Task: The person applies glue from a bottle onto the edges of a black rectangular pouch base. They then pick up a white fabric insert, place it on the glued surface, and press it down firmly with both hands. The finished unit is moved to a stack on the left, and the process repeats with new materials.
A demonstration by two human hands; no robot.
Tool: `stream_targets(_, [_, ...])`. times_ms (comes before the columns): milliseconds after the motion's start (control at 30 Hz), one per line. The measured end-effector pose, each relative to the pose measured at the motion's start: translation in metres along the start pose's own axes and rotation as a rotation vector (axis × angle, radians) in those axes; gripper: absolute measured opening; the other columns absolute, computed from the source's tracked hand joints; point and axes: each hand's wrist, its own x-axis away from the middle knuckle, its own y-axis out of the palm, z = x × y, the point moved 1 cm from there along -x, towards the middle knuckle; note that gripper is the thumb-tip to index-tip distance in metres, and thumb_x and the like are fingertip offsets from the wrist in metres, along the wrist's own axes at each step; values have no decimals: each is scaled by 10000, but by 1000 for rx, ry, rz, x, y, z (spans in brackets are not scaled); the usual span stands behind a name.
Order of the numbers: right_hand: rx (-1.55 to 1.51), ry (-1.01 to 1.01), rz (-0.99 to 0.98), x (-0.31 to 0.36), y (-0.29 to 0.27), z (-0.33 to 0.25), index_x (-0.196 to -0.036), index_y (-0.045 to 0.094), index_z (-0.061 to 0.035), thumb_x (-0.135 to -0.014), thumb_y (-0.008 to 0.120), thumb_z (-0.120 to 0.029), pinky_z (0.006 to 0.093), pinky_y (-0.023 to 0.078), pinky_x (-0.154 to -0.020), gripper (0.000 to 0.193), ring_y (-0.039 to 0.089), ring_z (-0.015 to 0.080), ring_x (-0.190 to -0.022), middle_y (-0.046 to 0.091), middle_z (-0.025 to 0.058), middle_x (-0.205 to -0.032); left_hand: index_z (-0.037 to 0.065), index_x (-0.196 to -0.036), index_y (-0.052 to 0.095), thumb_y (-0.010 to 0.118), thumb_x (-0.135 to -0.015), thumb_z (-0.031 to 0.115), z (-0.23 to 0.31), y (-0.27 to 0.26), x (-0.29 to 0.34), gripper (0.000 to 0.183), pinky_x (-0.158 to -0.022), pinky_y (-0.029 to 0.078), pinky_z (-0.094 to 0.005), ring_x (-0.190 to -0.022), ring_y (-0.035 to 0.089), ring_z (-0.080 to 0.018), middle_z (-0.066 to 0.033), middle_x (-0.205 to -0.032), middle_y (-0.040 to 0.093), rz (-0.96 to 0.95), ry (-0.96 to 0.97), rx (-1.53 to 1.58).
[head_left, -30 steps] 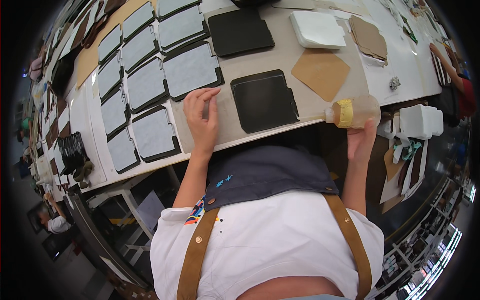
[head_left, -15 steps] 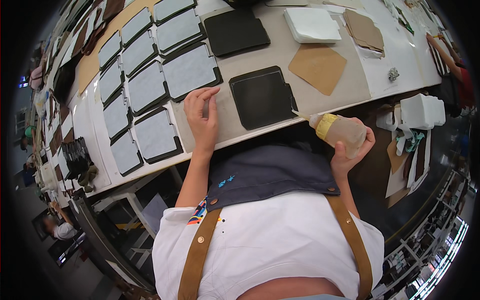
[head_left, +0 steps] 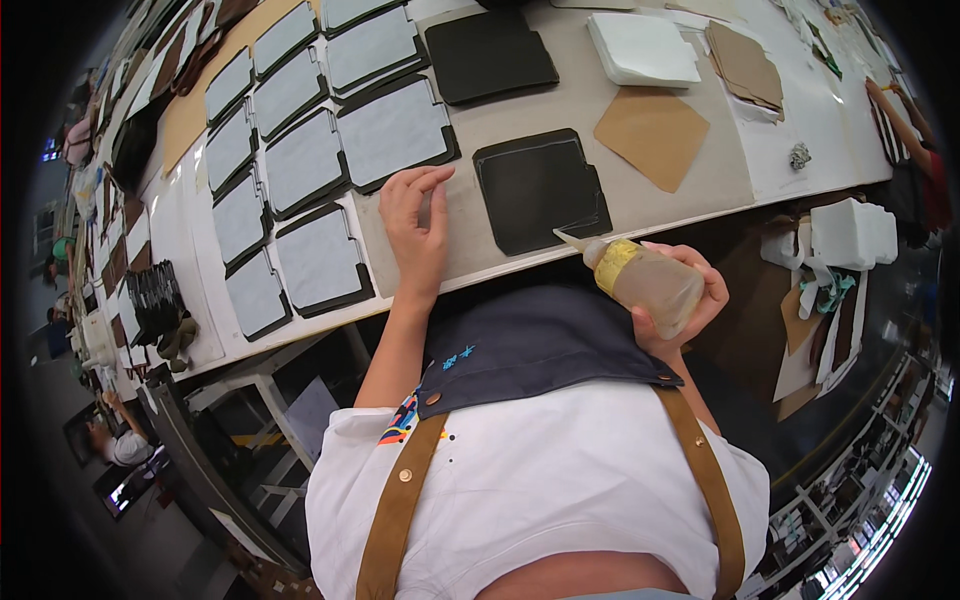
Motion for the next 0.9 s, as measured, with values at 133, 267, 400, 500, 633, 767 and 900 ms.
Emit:
stream_targets(133, [-29, -9, -40, 3, 15, 3, -1359, 263, -101, -785, 897, -322, 463, 548, -961, 883, 614, 304, -1119, 516, 236, -1247, 78, -1071, 750, 640, -945, 43, 1, 1, 0, 172, -1009, 426, -357, -1126, 576, -235, -63, -1105, 695, 7, 0, 3])
stream_targets(267, [-57, -42, -144, 3, 29, 7, -1359, 271, -92, -783, 901, -339, 457, 548, -957, 888, 617, 309, -1124, 524, 237, -1251, 79, -1073, 751, 642, -941, 41, -1, 1, 1, 175, -1009, 425, -357, -1127, 574, -234, -61, -1103, 691, 8, -3, 7])
stream_targets(400, [-231, 84, -40, 0, 45, 6, -1376, 259, -83, -806, 878, -371, 489, 531, -978, 889, 614, 335, -1142, 525, 228, -1248, 80, -1075, 751, 638, -944, 41, 1, 2, 0, 178, -1012, 423, -356, -1130, 571, -234, -60, -1105, 689, 8, -6, -3])
stream_targets(500, [-234, 334, 226, -6, 26, 13, -1452, 361, -31, -944, 657, -564, 495, 463, -1077, 794, 573, 340, -1248, 513, 178, -1400, 84, -1063, 750, 643, -939, 41, -2, 3, 0, 170, -1010, 416, -361, -1120, 573, -237, -54, -1094, 687, 16, -18, 18])
stream_targets(633, [-425, 377, 675, -62, -20, 23, -1484, 405, -53, -1057, 472, -525, 446, 397, -1163, 640, 506, 240, -1348, 481, 135, -1475, 87, -1036, 747, 655, -926, 41, 0, 3, 1, 151, -1002, 406, -370, -1101, 576, -241, -44, -1077, 685, 36, -22, 33])
stream_targets(767, [97, 304, 686, -68, -95, 76, -1501, 385, -18, -1076, 454, -502, 447, 305, -1175, 648, 421, 238, -1382, 434, 141, -1502, 82, -1032, 745, 648, -932, 39, 4, 4, 0, 146, -999, 410, -366, -1107, 573, -240, -46, -1080, 684, 26, -51, 48])
stream_targets(900, [697, 397, 601, -63, -121, 98, -1477, 417, 15, -1081, 479, -428, 445, 252, -1190, 597, 368, 270, -1424, 298, 186, -1581, 76, -1037, 740, 645, -932, 36, 1, 5, 0, 147, -995, 413, -365, -1106, 570, -242, -50, -1082, 682, 20, -42, 37])
